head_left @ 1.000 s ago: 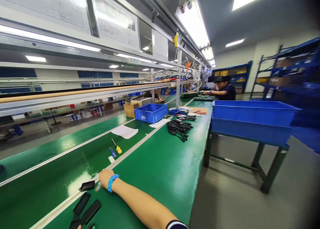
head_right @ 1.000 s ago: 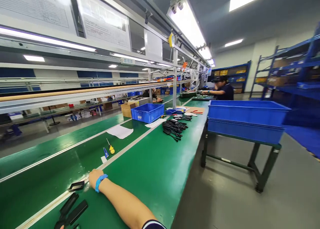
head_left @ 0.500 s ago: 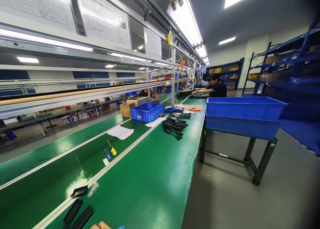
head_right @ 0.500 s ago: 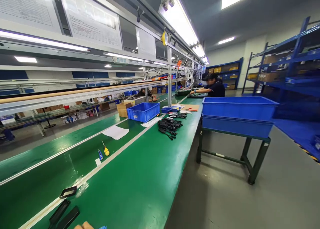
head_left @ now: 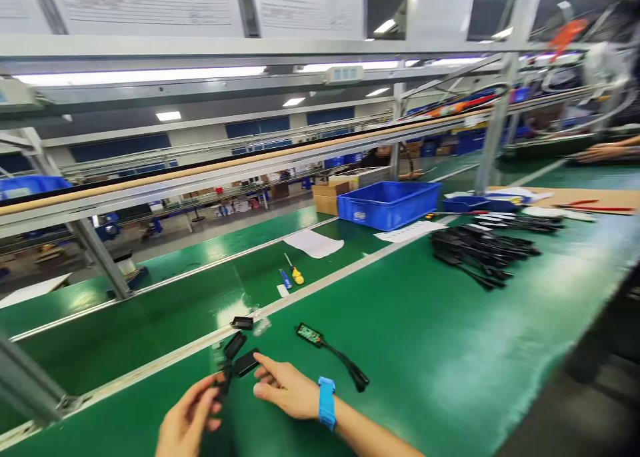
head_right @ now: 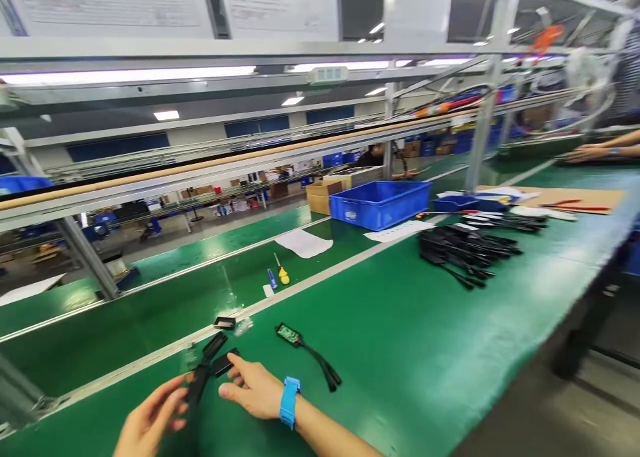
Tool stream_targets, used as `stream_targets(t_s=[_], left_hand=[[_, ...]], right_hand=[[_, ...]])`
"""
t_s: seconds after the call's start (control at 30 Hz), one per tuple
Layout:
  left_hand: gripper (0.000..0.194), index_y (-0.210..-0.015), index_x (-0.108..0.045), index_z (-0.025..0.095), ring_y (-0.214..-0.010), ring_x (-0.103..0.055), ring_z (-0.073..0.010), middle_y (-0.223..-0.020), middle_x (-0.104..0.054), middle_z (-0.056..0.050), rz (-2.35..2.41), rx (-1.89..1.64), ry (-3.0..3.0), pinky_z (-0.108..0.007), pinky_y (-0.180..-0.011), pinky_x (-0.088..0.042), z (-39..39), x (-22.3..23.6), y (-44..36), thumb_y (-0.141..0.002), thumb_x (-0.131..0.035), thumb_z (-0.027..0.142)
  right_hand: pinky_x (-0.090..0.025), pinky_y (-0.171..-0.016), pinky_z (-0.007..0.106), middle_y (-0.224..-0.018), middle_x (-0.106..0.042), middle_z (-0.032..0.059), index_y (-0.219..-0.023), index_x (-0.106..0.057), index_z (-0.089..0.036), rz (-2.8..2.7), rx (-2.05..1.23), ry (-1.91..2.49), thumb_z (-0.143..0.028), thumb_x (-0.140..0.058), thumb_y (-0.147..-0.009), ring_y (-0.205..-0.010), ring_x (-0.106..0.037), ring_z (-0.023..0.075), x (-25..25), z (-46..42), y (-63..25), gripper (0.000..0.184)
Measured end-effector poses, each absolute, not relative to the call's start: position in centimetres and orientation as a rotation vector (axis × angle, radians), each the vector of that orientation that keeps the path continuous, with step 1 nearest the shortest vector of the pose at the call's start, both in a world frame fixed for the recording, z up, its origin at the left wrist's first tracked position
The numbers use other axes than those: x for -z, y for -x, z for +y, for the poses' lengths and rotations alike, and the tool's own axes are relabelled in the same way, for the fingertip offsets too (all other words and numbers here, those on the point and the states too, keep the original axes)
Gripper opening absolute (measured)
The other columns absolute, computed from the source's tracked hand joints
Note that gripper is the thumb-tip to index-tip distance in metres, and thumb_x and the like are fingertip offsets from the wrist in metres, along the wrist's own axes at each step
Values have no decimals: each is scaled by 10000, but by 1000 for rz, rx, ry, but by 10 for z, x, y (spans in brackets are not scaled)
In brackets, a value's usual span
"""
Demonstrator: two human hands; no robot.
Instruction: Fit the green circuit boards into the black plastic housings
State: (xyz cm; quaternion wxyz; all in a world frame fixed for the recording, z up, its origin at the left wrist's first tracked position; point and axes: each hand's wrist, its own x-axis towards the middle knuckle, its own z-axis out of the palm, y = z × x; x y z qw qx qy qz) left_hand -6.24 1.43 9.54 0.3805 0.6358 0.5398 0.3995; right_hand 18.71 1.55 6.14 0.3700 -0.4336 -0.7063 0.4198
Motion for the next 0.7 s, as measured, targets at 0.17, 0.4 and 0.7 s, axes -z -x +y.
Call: stream_targets(t_s=[0.17,0.4,0.7], left_hand=[[456,-1219,-582,122,-1109,-541,-302,-1193,-615,-138,1359,-959,-2316,-480,-990,-423,66,-59,19,-782,-492,214],[389,-1175,-573,166,-1008,-568,-298,-1098,-602,-142,1399,-893,-2364,-450,-905,-444,65,-49,5,-795,-492,176],[477,-1057,-648,139,-518,-511,-77,-869,-624,-75,908,-1072,-730,-172,-460,-412,19,-66,31,-777,-685,523]], right_hand=[[-309,-418,182,-702,-533,-23,-1238,-400,-154,-1269,-1559,1033,-458,-446,-879,-458,-379,69,-42,17,-149,473],[-321,-505,222,-765,-550,-5,-1077,-542,-170,-1549,-882,1106,-319,-455,-896,-532,-392,83,-65,22,-178,250],[-489,-695,273,-936,-612,59,-1062,-676,-287,-1944,-139,832,-71,-425,-894,-845,-590,162,-63,12,-172,372]])
